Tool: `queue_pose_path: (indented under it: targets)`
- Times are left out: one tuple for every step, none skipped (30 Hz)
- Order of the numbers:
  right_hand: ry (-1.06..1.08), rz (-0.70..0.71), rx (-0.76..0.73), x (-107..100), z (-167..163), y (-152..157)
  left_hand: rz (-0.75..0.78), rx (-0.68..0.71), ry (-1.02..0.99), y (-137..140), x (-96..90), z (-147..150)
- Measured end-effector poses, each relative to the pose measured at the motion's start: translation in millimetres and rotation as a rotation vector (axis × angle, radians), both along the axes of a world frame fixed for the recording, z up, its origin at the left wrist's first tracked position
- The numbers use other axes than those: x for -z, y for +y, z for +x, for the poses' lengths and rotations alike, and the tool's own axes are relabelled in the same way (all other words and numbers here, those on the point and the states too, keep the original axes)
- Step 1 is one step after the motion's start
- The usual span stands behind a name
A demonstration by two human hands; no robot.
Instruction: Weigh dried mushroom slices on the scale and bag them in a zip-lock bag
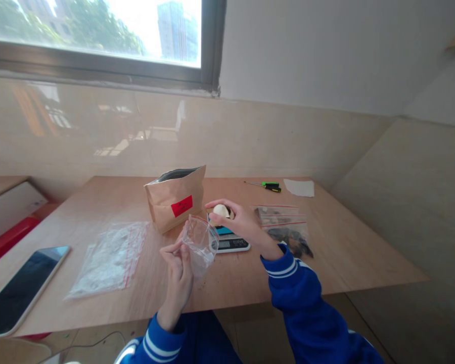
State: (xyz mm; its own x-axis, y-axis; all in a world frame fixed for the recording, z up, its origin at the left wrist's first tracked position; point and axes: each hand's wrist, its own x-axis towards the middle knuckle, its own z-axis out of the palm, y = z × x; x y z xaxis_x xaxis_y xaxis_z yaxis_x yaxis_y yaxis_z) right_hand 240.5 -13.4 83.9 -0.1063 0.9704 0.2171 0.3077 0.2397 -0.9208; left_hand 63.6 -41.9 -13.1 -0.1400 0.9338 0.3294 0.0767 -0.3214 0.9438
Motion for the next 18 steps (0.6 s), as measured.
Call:
queue_pose_path:
  targets:
    - [-0.022, -0.018, -0.031, -5, -8, -1, 0.0, -0.008, -0.01, 2, -1.8, 4]
    - [-0.054, -0.017, -0.042, -8, -15, -1, 0.006, -0.013, -0.022, 4, -4.4, 8]
    - [-0.09, 0.003, -0.033, -8, -21, 0, 0.02, -0.011, -0.033, 5, -7.3, 12]
    - [-0.132, 0.033, -0.014, -7, -26, 1, 0.041, -0.005, -0.041, 6, -10.2, 15]
    - [-0.174, 0.068, 0.007, -4, -29, 2, 0.062, 0.001, -0.051, 7, -12.6, 18]
    - [-0.214, 0.101, 0.019, -1, -32, 4, 0.079, 0.0, -0.063, 8, -14.1, 21]
    - [-0.251, 0.123, 0.014, 1, -33, 5, 0.086, -0.008, -0.074, 8, -14.7, 22]
    - [-0.282, 0.129, -0.011, 4, -35, 5, 0.082, -0.023, -0.085, 8, -14.4, 23]
    - [-0.303, 0.121, -0.05, 5, -36, 5, 0.071, -0.04, -0.094, 8, -13.5, 24]
    - [-0.311, 0.108, -0.094, 6, -37, 4, 0.055, -0.053, -0.101, 8, -12.3, 24]
    - [-0.303, 0.092, -0.133, 7, -38, 2, 0.039, -0.061, -0.104, 7, -10.8, 25]
    - [-0.281, 0.072, -0.169, 7, -39, 0, 0.029, -0.063, -0.106, 7, -9.5, 25]
    - [-0.245, 0.048, -0.204, 6, -41, -2, 0.023, -0.063, -0.108, 6, -8.3, 25]
    - [-0.194, 0.022, -0.237, 5, -42, -3, 0.021, -0.064, -0.111, 6, -7.4, 25]
    - [-0.138, -0.002, -0.274, 4, -42, -4, 0.019, -0.066, -0.116, 6, -6.7, 24]
    - [-0.079, -0.019, -0.309, 4, -42, -4, 0.011, -0.069, -0.126, 6, -6.3, 24]
    - [-0.023, -0.018, -0.33, 5, -40, -3, -0.005, -0.074, -0.141, 6, -6.1, 23]
    - [0.021, 0.007, -0.318, 6, -37, 1, -0.029, -0.083, -0.158, 7, -6.2, 21]
